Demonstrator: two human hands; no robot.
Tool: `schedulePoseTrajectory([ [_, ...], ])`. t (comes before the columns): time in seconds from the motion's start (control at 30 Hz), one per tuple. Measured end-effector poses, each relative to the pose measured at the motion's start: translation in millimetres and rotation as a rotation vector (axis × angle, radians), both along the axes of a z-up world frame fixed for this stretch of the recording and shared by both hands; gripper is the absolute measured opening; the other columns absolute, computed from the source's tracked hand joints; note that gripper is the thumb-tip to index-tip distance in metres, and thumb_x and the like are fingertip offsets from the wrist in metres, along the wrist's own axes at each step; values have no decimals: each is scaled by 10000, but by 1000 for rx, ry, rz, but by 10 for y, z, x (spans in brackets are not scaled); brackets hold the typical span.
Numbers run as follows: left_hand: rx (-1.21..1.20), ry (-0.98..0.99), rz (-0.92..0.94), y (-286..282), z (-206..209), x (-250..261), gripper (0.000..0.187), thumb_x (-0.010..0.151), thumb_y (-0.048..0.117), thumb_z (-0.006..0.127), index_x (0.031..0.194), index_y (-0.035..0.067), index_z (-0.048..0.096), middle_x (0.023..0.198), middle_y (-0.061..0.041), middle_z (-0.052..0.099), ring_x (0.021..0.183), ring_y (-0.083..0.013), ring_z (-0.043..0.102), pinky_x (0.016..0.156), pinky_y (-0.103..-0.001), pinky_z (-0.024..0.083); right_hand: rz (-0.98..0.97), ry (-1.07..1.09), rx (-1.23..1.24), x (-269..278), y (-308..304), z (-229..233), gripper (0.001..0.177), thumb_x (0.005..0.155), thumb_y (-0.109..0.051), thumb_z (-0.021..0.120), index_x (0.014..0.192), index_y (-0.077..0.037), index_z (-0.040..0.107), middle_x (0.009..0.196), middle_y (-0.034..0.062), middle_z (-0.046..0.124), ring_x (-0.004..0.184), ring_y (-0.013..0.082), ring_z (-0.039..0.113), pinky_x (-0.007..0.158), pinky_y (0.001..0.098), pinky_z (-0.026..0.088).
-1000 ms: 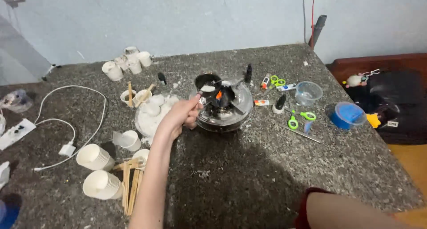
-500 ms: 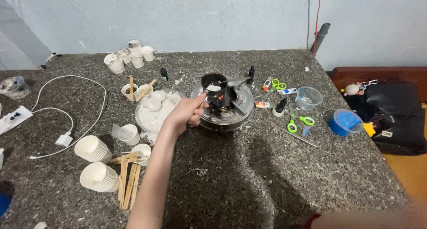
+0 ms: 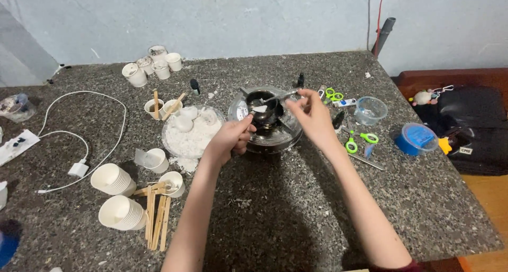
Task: Melting wax flakes in a small pot over a portable stove and preparing paper cups with wicks for candle making.
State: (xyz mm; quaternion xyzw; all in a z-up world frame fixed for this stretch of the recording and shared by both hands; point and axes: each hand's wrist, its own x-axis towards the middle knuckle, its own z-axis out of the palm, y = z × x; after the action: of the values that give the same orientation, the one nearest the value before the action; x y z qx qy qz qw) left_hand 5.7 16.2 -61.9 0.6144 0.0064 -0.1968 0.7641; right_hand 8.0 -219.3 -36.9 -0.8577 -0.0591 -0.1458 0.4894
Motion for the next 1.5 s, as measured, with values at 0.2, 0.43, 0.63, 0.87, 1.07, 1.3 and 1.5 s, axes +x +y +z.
schedulePoseTrajectory([
  [0.2,-15,-7,-10,-81,-35,28,416,1055,455,579,936,58,612,575,61,328,381,-47,220,356,-237,226,-145,24,123,341,-144,-50,626,999,-551,712,1247,-2,541,938,132,730,769,249,709,706,444,542],
  [0.43,-4,-8,3,-131,-31,51,411,1051,443,582,928,52,613,591,66,314,393,-35,220,353,-224,221,-8,-111,90,305,-15,223,266,1038,-351,643,1035,-134,798,813,56,751,738,180,686,699,335,553],
  [0.63,5,-11,7,-159,-130,119,422,1043,451,597,936,44,632,600,59,317,394,-38,225,356,-233,226,159,-532,-260,159,-167,206,164,1078,-153,609,1064,-121,770,819,77,703,813,302,700,773,390,564],
  [0.87,3,11,-2,-236,-204,140,432,1037,462,589,960,40,630,605,63,306,387,-31,223,345,-230,231,192,-487,-370,51,-134,114,203,1102,-203,561,1069,-128,747,872,73,717,848,276,720,804,358,571],
  [1.07,-10,12,-12,-225,-202,159,440,1036,476,586,959,45,632,605,75,287,381,-17,217,338,-220,223,293,-411,-301,-36,29,328,136,1049,-131,628,1058,-54,740,886,131,719,818,291,708,767,379,562],
  [1.3,-7,15,13,-198,-151,127,438,1038,475,581,959,47,621,600,74,282,380,-14,207,329,-212,207,257,-418,-247,323,-226,42,193,1097,-124,576,1068,-36,746,955,124,749,869,283,735,799,371,573],
  [1.5,-24,7,17,-200,-170,132,432,1037,459,590,963,35,631,599,70,283,381,-13,210,322,-210,208,295,-490,-203,25,-159,243,190,1102,-122,558,1020,-63,719,922,87,749,834,277,729,755,368,576],
])
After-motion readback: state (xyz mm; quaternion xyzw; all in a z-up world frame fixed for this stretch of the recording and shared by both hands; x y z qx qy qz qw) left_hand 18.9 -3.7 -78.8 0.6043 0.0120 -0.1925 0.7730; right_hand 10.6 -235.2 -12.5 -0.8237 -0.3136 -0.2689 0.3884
